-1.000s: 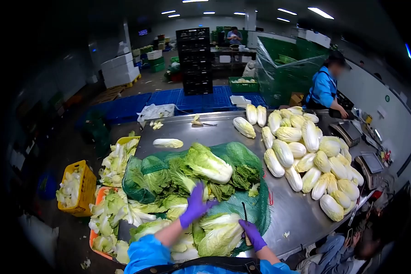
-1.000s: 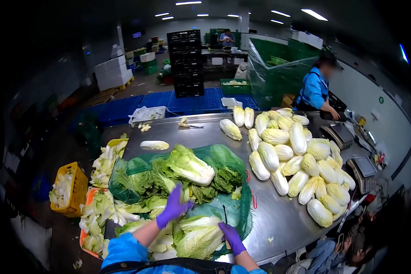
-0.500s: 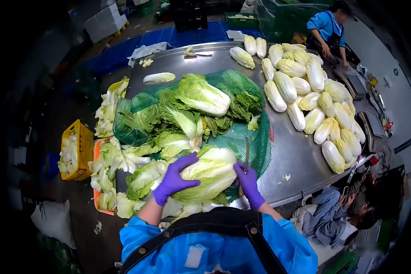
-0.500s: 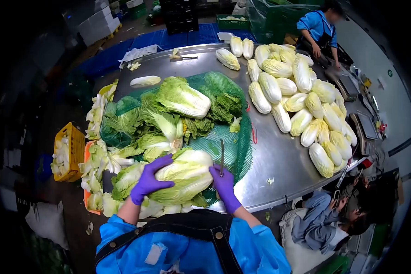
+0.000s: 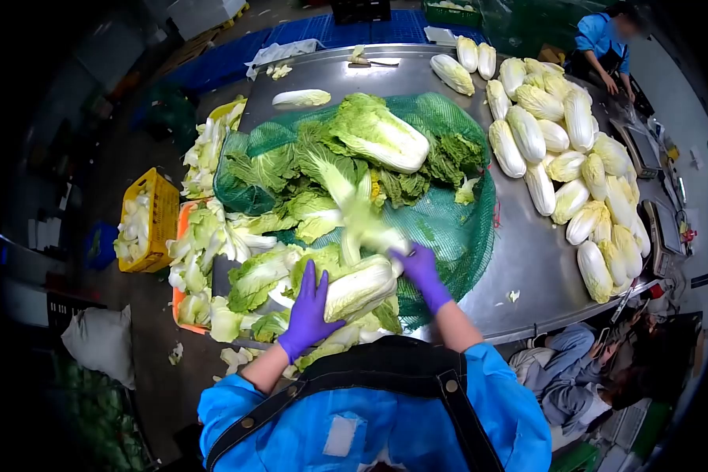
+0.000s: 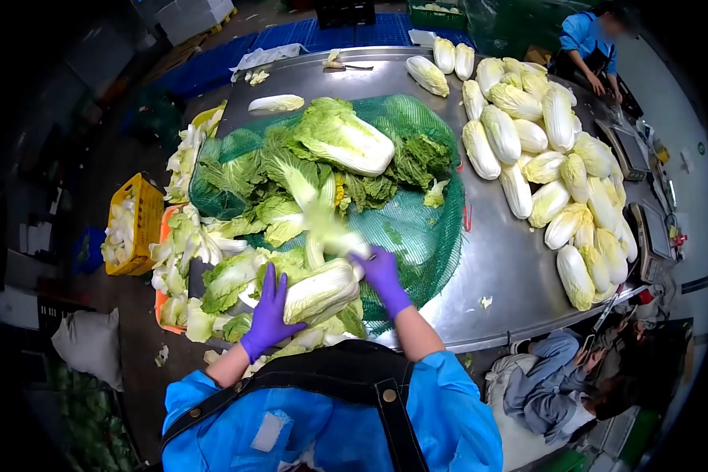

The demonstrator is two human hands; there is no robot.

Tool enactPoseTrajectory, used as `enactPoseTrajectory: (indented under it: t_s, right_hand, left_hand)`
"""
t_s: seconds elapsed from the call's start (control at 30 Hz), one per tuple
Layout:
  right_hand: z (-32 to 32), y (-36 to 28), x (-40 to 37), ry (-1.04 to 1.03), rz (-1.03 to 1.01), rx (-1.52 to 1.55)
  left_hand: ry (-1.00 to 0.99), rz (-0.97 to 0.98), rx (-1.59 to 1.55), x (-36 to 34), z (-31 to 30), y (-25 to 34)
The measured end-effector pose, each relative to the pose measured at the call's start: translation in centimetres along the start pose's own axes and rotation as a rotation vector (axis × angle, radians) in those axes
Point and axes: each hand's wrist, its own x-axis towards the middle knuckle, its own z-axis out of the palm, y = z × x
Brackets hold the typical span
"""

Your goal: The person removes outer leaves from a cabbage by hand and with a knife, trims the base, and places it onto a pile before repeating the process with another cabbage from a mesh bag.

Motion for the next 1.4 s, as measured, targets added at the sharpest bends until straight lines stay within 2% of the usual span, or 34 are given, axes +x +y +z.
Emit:
enactPoseTrajectory:
  t_s: [0.03,0.07,0.1,0.17,0.2,0.23,0.3,0.33,0.4,0.43,0.5,0.53,0.6,0.63,0.73,0.83,0.9,1.1,1.23,1.3,1.4]
  right_hand:
    - [-0.6,1.5,1.1,0.114,0.107,0.226]
    - [-1.5,4.3,2.2,0.146,0.053,-0.051]
    - [-1.4,4.0,1.7,0.147,0.055,-0.044]
    - [-1.5,2.1,0.5,0.204,-0.04,-0.521]
    - [-1.0,2.4,0.0,0.288,0.005,-0.256]
    - [-1.5,-0.6,-1.4,0.297,0.141,-0.028]
    - [-2.6,-2.2,-4.0,0.339,0.029,-0.055]
    - [-2.7,-2.4,-5.3,0.34,0.038,-0.051]
    - [-2.4,-2.1,-7.9,0.237,-0.264,-0.248]
    - [-2.1,-1.9,-8.9,0.237,-0.262,-0.242]
    - [-1.3,-1.7,-10.2,-0.053,-0.27,-0.398]
    - [-1.1,-1.7,-10.1,-0.051,-0.266,-0.394]
    - [-0.9,-1.6,-9.9,-0.078,-0.385,-0.413]
    - [-0.8,-1.5,-9.9,-0.08,-0.377,-0.413]
    - [-0.3,-0.9,-9.5,-0.14,-0.409,-0.389]
    - [0.0,-0.3,-9.0,-0.218,-0.332,-0.513]
    - [-0.1,-0.4,-8.6,-0.287,-0.191,-0.468]
    - [-0.9,-2.7,-7.7,-0.393,0.023,-0.439]
    - [-1.1,-1.2,-6.2,-0.411,0.062,-0.434]
    - [-1.2,-1.7,-5.0,-0.505,0.232,-0.519]
    - [0.4,-1.3,-2.5,-0.513,0.109,-0.56]
  left_hand:
    - [-0.009,-0.001,0.004,-1.1,0.6,0.1]
    - [-0.036,-0.047,0.0,-2.0,1.3,0.1]
    - [-0.063,-0.091,-0.001,-2.9,1.9,0.0]
    - [-0.017,-0.054,0.074,-3.9,2.5,-0.5]
    - [0.02,-0.148,-0.028,-4.6,2.5,-0.8]
    - [0.058,-0.242,-0.13,-5.0,2.4,-0.9]
    - [0.093,-0.274,-0.165,-4.6,1.8,-1.4]
    - [0.075,-0.344,-0.241,-4.3,1.5,-1.8]
    - [0.051,-0.421,-0.323,-3.9,1.4,-2.5]
    - [0.048,-0.421,-0.317,-3.8,1.3,-2.5]
    - [-0.002,-0.345,-0.199,-3.3,1.4,-2.3]
    - [0.01,-0.254,-0.14,-3.3,1.5,-2.1]
    - [0.005,-0.215,-0.091,-3.4,1.7,-1.8]
    - [0.009,-0.176,-0.044,-3.4,1.9,-1.7]
    - [0.006,-0.167,-0.036,-3.4,2.0,-1.9]
    - [-0.005,-0.156,-0.012,-3.5,2.0,-2.0]
    - [0.005,-0.134,-0.003,-3.4,2.1,-1.9]
    - [0.02,-0.085,-0.012,-3.0,2.1,-1.9]
    - [0.008,-0.068,0.0,-2.7,2.3,-2.0]
    - [0.007,-0.049,-0.002,-2.4,2.0,-2.2]
    - [-0.06,-0.261,-0.241,-0.7,0.5,-3.8]
